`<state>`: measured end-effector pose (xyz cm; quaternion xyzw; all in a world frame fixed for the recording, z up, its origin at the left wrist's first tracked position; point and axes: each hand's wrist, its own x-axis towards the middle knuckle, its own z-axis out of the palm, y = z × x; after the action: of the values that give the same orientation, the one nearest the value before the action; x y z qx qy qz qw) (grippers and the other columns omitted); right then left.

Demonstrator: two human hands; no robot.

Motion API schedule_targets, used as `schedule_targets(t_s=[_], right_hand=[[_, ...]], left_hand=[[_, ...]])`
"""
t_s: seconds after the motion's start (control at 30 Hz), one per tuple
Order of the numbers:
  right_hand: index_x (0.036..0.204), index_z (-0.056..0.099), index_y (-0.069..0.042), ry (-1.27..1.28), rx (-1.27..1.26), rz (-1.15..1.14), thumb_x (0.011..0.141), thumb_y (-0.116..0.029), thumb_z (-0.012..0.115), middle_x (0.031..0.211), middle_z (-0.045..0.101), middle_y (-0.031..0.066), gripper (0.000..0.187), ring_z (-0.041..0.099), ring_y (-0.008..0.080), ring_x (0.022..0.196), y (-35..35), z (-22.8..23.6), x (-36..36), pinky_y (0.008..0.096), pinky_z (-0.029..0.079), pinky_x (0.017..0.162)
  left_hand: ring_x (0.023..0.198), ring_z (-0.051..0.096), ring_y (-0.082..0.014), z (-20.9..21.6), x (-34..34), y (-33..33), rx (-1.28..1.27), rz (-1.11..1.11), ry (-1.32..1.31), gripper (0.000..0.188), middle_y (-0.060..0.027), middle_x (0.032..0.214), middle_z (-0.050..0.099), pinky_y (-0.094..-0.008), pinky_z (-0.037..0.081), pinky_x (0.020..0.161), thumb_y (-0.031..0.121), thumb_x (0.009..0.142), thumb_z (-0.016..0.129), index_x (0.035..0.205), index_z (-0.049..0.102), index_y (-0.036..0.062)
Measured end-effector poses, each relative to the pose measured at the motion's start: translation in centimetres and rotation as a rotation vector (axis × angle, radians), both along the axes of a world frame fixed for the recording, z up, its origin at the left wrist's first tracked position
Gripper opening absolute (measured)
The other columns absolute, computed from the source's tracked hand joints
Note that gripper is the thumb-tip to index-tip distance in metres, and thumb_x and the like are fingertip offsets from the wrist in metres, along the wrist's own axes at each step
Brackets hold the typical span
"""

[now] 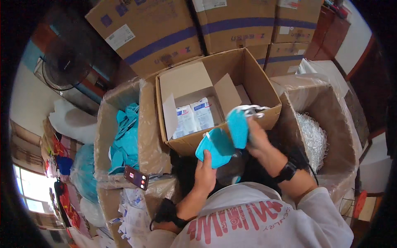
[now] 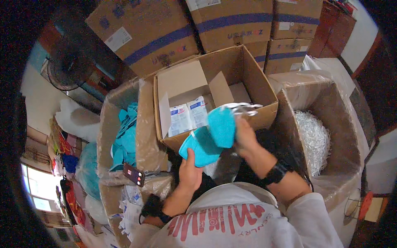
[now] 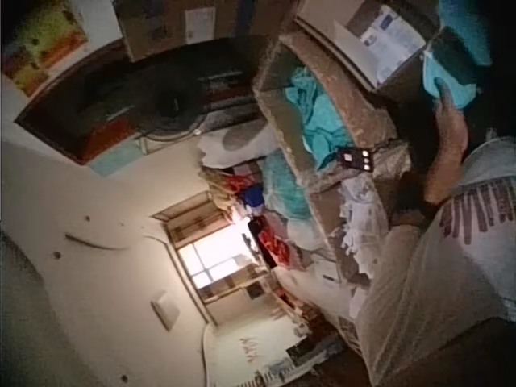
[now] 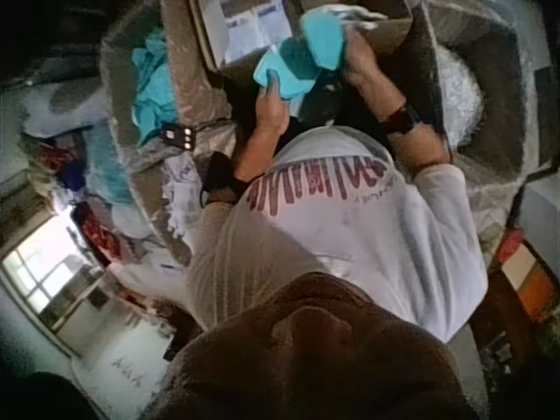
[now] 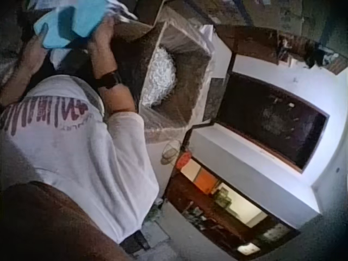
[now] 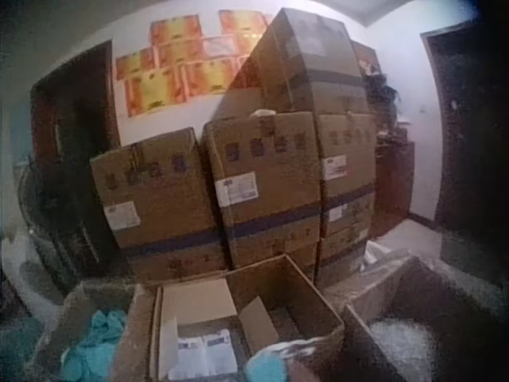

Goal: The person is packing face masks into small white packets.

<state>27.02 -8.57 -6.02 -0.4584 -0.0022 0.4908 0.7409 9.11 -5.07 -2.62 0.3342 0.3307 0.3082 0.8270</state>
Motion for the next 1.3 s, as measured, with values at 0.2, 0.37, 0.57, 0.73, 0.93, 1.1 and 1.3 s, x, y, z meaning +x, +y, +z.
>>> schedule_targets(t_s=[0.2,0.37,0.57,0.73,0.93,1.1,1.3], right_hand=[[0.110,0.047,-0.005,-0.460,-0.044,-0.026,0.091,-0.025,0.042,0.100,0.052,0.0058,0.028,0.048,0.0132,0.093,2.1,-0.7,-5.8,0.0271,0.038,0.084],[0.111,0.044,-0.002,-0.661,0.005,-0.011,0.091,-0.018,0.042,0.102,0.051,0.0081,0.025,0.046,0.0140,0.095,1.3,0.5,-7.0,0.0264,0.038,0.084],[0.107,0.045,-0.001,-0.843,0.003,0.055,0.090,-0.013,0.043,0.098,0.052,0.0096,0.021,0.048,0.0154,0.091,0.6,0.8,-6.7,0.0275,0.039,0.081],[0.103,0.046,-0.001,-0.949,-0.046,0.066,0.089,-0.012,0.043,0.093,0.053,0.0100,0.018,0.050,0.0159,0.087,0.4,0.9,-6.5,0.0279,0.041,0.078],[0.103,0.047,-0.002,-0.940,-0.081,0.223,0.088,-0.013,0.048,0.094,0.051,0.0042,0.018,0.046,0.0088,0.088,-0.4,-0.6,-4.3,0.0232,0.040,0.078],[0.114,0.046,-0.002,-1.664,0.400,0.448,0.081,-0.024,0.056,0.113,0.050,0.0159,0.040,0.049,0.0347,0.102,0.5,7.6,-2.5,0.0434,0.027,0.098],[0.084,0.050,-0.004,-1.680,0.332,0.803,0.083,-0.026,0.053,0.071,0.055,0.0167,0.022,0.051,0.0363,0.071,1.1,7.9,-3.9,0.0439,0.039,0.069]], left_hand=[[0.121,0.034,-0.0237,-0.7,0.6,-0.9,0.207,0.139,-0.133,0.055,-0.0099,0.132,0.033,-0.0392,0.026,0.101,0.041,0.092,0.033,0.130,0.025,0.0014],[0.118,0.038,-0.0235,-0.5,0.1,-0.5,0.222,0.185,-0.120,0.048,-0.0095,0.128,0.038,-0.0393,0.027,0.100,0.034,0.092,0.039,0.127,0.030,0.0026],[0.111,0.042,-0.0181,-0.4,-0.6,-0.2,0.113,0.162,-0.096,0.047,-0.0076,0.122,0.043,-0.0339,0.033,0.094,0.022,0.088,0.051,0.127,0.034,0.0028],[0.110,0.045,-0.0215,-0.7,-0.8,0.1,0.139,0.135,-0.044,0.041,-0.0091,0.122,0.045,-0.0374,0.036,0.094,0.023,0.089,0.047,0.124,0.038,0.0034],[0.096,0.054,-0.0222,-0.6,-2.0,2.2,0.524,-0.087,0.362,0.037,-0.0117,0.106,0.056,-0.0335,0.040,0.084,0.026,0.089,0.046,0.116,0.046,0.0000],[0.089,0.055,-0.0375,2.9,-4.4,6.4,1.053,-0.654,0.583,0.031,-0.0220,0.094,0.057,-0.0372,0.043,0.076,0.025,0.087,0.046,0.111,0.049,0.0062],[0.087,0.057,-0.0322,8.1,-4.1,9.1,1.092,-0.832,0.605,0.030,-0.0180,0.092,0.058,-0.0371,0.043,0.074,0.027,0.085,0.050,0.105,0.049,0.0057]])
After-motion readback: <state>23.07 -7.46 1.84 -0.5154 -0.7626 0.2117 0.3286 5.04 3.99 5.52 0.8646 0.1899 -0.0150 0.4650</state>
